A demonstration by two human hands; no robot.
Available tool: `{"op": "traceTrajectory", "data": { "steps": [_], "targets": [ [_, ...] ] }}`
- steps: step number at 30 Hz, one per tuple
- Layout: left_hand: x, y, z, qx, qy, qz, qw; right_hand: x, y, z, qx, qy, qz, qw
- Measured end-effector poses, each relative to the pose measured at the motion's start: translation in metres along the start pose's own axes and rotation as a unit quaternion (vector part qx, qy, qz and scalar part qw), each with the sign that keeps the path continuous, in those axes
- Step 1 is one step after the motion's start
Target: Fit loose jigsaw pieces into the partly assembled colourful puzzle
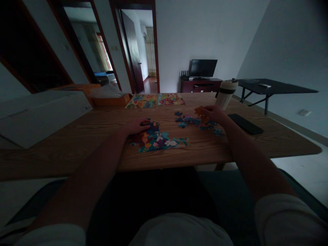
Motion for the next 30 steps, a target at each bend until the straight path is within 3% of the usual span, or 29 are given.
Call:
{"op": "traceTrajectory", "data": {
  "steps": [6, 10, 15, 18, 20, 23, 26, 30],
  "targets": [
    [0.003, 0.002, 0.002, 0.001, -0.004, 0.003, 1.000, -0.011, 0.001, 0.011, 0.044, 0.041, 0.036, 0.998],
    [0.003, 0.002, 0.002, 0.000, -0.001, 0.001, 1.000, 0.001, -0.002, 0.009, 0.047, 0.036, -0.004, 0.998],
    [0.000, 0.000, 0.002, 0.005, -0.023, -0.004, 1.000, 0.017, -0.015, 0.022, 0.122, -0.021, -0.050, 0.991],
    [0.001, 0.000, 0.002, 0.004, -0.013, -0.008, 1.000, 0.019, -0.021, 0.026, 0.166, 0.050, -0.017, 0.985],
    [0.001, 0.000, 0.002, 0.005, -0.011, -0.008, 1.000, 0.016, -0.020, 0.021, 0.156, 0.125, 0.023, 0.980],
    [0.000, 0.000, 0.001, 0.007, -0.011, -0.004, 1.000, 0.005, -0.010, 0.002, 0.085, 0.180, 0.060, 0.978],
    [0.000, 0.000, 0.000, 0.000, -0.003, -0.005, 1.000, -0.009, -0.002, -0.011, 0.036, 0.124, 0.061, 0.990],
    [0.001, 0.000, -0.001, -0.005, -0.005, -0.005, 1.000, -0.015, 0.001, -0.005, 0.051, 0.022, 0.027, 0.998]
  ]
}}
Point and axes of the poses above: each hand's wrist, its own y-axis towards the middle knuckle, its own z-axis out of the palm, x = y × z, the point moved 10 cm from there along y, towards the middle knuckle, and after that the axes turned 13 degrees about -x, right-handed, at the moved point
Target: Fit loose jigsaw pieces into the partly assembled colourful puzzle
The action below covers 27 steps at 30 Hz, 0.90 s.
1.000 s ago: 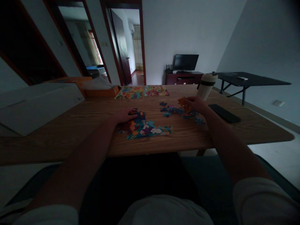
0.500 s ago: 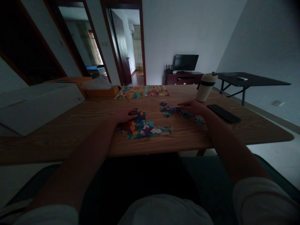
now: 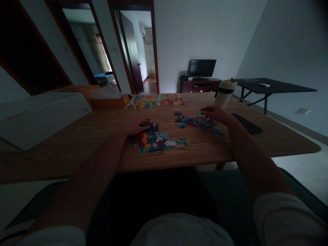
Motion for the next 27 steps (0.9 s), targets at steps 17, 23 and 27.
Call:
{"op": "traceTrajectory", "data": {
  "steps": [17, 23, 27],
  "targets": [
    [0.001, 0.001, 0.004, 0.004, -0.011, 0.006, 1.000, -0.004, -0.010, 0.056, 0.134, -0.152, -0.080, 0.976],
    [0.003, 0.001, 0.004, 0.008, -0.019, -0.009, 1.000, -0.001, 0.001, 0.026, 0.020, -0.143, -0.074, 0.987],
    [0.002, 0.000, 0.003, 0.010, -0.019, -0.009, 1.000, -0.020, 0.010, -0.024, -0.107, -0.142, -0.028, 0.984]
  ]
}}
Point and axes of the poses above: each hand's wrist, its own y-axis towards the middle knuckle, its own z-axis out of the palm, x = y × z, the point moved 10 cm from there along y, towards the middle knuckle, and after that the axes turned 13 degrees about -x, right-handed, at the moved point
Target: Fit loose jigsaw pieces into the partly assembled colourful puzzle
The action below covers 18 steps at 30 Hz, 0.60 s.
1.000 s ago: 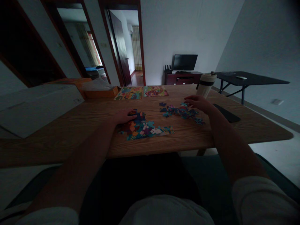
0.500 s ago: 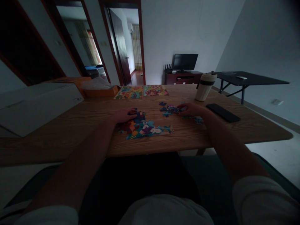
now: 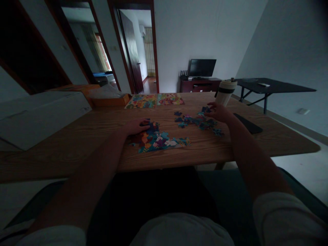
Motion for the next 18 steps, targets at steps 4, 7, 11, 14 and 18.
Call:
{"op": "traceTrajectory", "data": {
  "steps": [4, 7, 11, 14, 18],
  "targets": [
    [0.001, 0.001, 0.000, -0.004, 0.006, 0.008, 1.000, -0.024, 0.006, -0.021, -0.043, -0.018, 0.041, 0.998],
    [0.003, 0.002, 0.001, -0.002, 0.010, 0.011, 1.000, -0.017, 0.004, -0.032, -0.063, -0.024, 0.030, 0.997],
    [0.003, 0.000, 0.001, 0.011, 0.017, 0.010, 1.000, 0.008, -0.010, -0.039, -0.010, -0.052, 0.004, 0.999],
    [-0.001, -0.002, 0.000, 0.018, 0.034, 0.006, 0.999, 0.022, -0.028, -0.052, 0.018, -0.058, -0.023, 0.998],
    [-0.005, -0.005, 0.000, 0.014, 0.035, -0.005, 0.999, 0.019, -0.068, -0.051, 0.075, -0.044, -0.023, 0.996]
  ]
}}
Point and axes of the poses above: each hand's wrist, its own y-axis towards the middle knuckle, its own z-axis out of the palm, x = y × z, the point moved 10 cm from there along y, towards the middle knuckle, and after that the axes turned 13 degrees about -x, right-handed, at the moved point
